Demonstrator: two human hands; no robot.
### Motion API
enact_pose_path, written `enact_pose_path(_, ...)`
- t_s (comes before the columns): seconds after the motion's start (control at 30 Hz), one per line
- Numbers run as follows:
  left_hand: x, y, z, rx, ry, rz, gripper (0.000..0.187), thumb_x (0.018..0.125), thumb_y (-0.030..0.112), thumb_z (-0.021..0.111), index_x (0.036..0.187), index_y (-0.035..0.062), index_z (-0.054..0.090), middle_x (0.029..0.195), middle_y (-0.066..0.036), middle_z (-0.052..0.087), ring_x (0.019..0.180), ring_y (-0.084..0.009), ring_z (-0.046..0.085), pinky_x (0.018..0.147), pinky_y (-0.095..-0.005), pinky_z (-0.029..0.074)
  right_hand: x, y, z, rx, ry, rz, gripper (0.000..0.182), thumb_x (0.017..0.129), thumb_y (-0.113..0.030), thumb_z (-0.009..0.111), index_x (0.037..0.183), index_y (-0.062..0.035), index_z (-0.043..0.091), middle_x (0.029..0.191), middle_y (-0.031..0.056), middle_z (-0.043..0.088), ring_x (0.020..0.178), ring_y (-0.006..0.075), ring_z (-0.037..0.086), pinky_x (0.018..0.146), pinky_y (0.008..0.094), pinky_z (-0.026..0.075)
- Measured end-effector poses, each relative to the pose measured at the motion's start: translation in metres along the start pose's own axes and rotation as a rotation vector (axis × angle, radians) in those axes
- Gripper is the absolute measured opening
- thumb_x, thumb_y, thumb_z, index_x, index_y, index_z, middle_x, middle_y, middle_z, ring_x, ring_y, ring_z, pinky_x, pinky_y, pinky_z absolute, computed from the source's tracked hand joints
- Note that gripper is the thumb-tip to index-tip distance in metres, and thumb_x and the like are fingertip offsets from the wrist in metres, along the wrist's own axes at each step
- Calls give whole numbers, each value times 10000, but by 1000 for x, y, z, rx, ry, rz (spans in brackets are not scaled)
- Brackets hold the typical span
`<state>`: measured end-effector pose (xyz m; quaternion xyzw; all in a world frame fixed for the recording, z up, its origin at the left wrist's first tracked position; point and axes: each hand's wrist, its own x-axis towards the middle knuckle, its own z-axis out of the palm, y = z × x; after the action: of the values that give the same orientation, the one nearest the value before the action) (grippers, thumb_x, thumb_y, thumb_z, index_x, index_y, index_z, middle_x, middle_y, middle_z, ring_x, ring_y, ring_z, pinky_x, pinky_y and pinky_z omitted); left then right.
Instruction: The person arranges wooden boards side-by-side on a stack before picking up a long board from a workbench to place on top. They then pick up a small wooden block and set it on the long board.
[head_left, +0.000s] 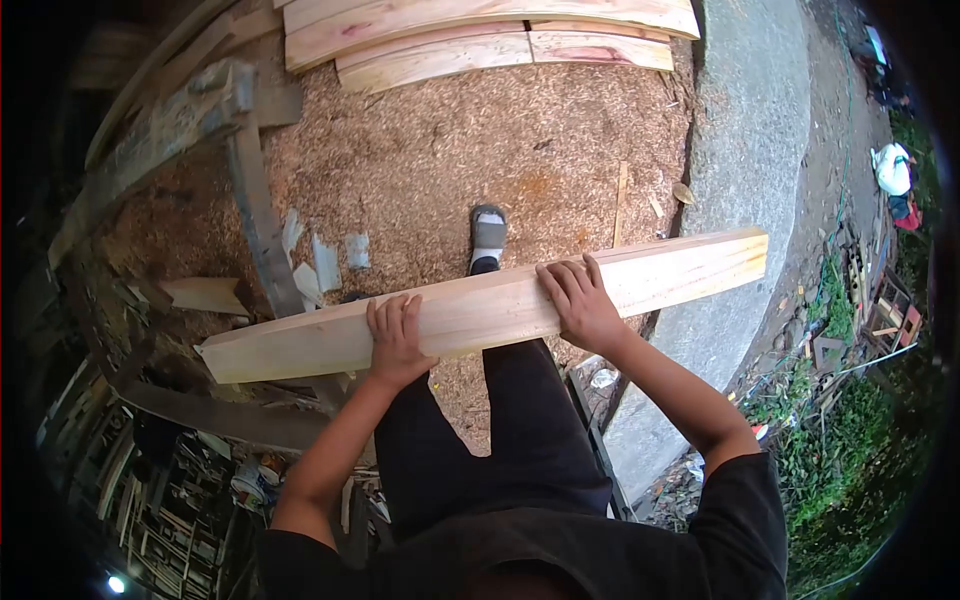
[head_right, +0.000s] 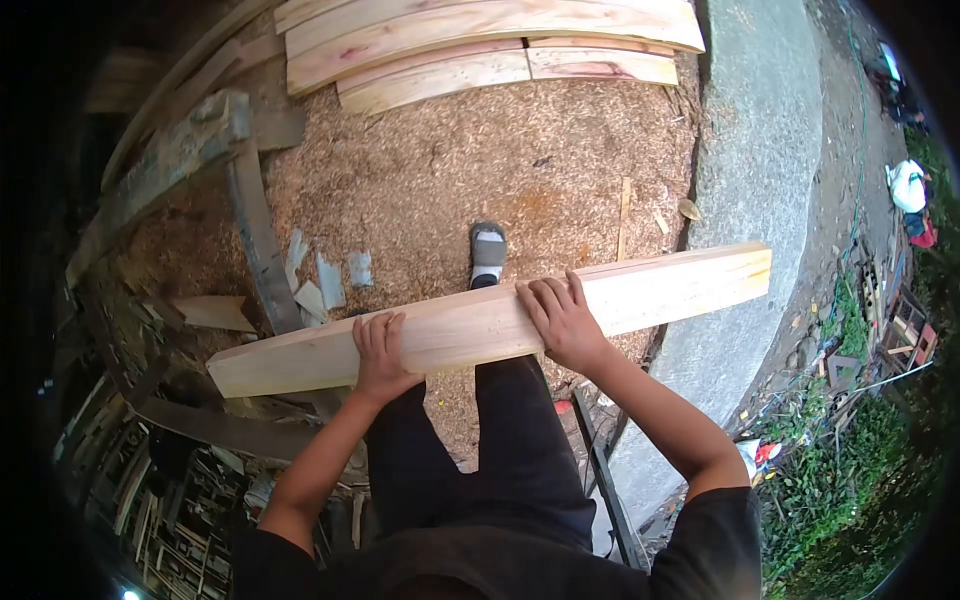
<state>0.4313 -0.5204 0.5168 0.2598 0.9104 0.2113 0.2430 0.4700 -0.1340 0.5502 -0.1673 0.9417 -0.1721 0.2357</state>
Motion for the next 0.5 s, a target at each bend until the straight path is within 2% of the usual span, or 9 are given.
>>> enact_pose_path(0.27,135,78,-9,-73,23,127,1149,546,302,979,1546,12,493,1394,-207,519,1394,-417,489,1279,-653,267,-19,115,-49,-88,99,57,840,762,-69,719,1555,26,458,1448,221,559,1428,395,516,1242,673,315)
enact_pose_path(0.33,166,86,-10,-87,56,113,1132,560,294,964,1549,13,490,1397,-211,525,1398,-420,490,1297,-652,258,-13,139,-64,-78,127,118,829,766,-53,711,1554,19,460,1451,217,561,1423,396,524,1239,671,320)
enact_pose_path(0.4,197,91,-10,-113,106,197,1156,545,293,974,1554,24,479,1417,-215,517,1410,-434,472,1307,-661,236,-4,160,-79,-82,123,97,776,810,-41,686,1550,26,460,1445,233,560,1412,424,523,1254,661,303)
enact_pose_path(0.47,224,95,-12,-137,128,185,1142,551,291,970,1549,21,485,1421,-218,518,1418,-431,465,1322,-659,219,4,175,-98,-86,135,147,833,768,-31,711,1558,17,451,1456,224,558,1422,405,522,1267,689,289)
enact_pose_path(0.5,235,97,-14,-132,126,203,1139,557,292,966,1552,17,484,1429,-220,515,1421,-438,460,1314,-655,231,10,179,-113,-28,114,162,817,781,-24,723,1551,25,455,1442,234,563,1415,420,527,1279,711,262)
